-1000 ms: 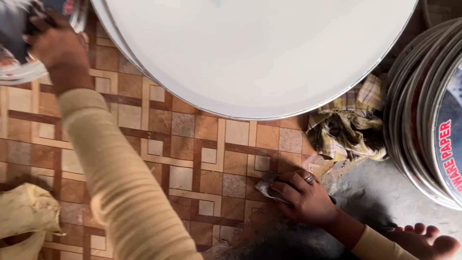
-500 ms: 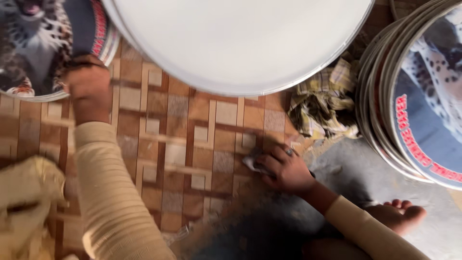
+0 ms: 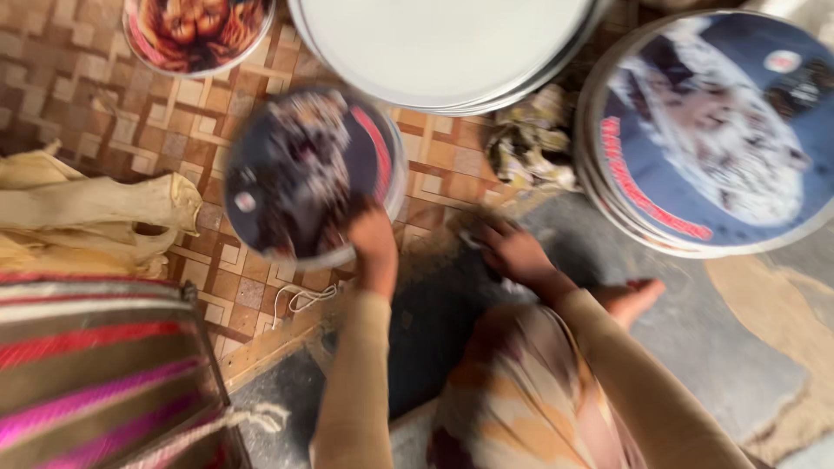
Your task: The person sits on the floor and wipes the surface of several round metal trays with a cloth. They handle the trays one at a time, wiping the top and bottom, and stacking them as they finish.
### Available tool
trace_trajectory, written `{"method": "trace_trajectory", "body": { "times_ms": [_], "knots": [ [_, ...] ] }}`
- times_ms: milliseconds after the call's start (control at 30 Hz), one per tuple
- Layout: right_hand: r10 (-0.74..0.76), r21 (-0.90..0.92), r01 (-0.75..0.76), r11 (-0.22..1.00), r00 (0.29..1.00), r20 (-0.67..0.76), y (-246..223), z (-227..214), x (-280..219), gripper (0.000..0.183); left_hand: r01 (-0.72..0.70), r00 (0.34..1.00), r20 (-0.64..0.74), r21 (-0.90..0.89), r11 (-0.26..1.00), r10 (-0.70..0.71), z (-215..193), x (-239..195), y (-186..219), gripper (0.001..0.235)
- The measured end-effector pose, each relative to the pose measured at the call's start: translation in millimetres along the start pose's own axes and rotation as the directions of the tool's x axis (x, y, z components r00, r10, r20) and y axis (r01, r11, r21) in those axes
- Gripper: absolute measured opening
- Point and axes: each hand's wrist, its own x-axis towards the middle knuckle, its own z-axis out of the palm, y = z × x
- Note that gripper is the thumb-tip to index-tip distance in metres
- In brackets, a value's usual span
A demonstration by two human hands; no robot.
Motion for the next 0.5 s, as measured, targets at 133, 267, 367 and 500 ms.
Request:
{"method": "trace_trajectory", "body": {
  "times_ms": [133, 267, 367, 500],
  "knots": [
    [0.415, 0.207, -0.36, 0.91, 0.819, -0.397, 14, -65, -215, 0.052, -0.161, 0.984, -0.028, 0.311, 0.937, 0.178, -94, -138, 2, 0.01],
    [0.411, 0.213, -0.373, 0.903, 0.608, -0.679, 24, -139, -446, 0.045, -0.397, 0.918, 0.104, 0.258, 0.881, 0.383, -119, -216, -25, 0.014],
    [0.606, 0.467, -0.416, 0.78, 0.321, -0.727, 13, -159, -537, 0.037, -0.456, 0.878, 0.124, -0.075, 0.887, 0.462, -109, -219, -42, 0.014],
    [0.657, 0.58, -0.339, 0.741, 0.187, -0.731, -6, -153, -567, 0.026, -0.473, 0.748, 0.3, -0.384, 0.793, 0.592, -119, -211, -77, 0.006]
  ]
}}
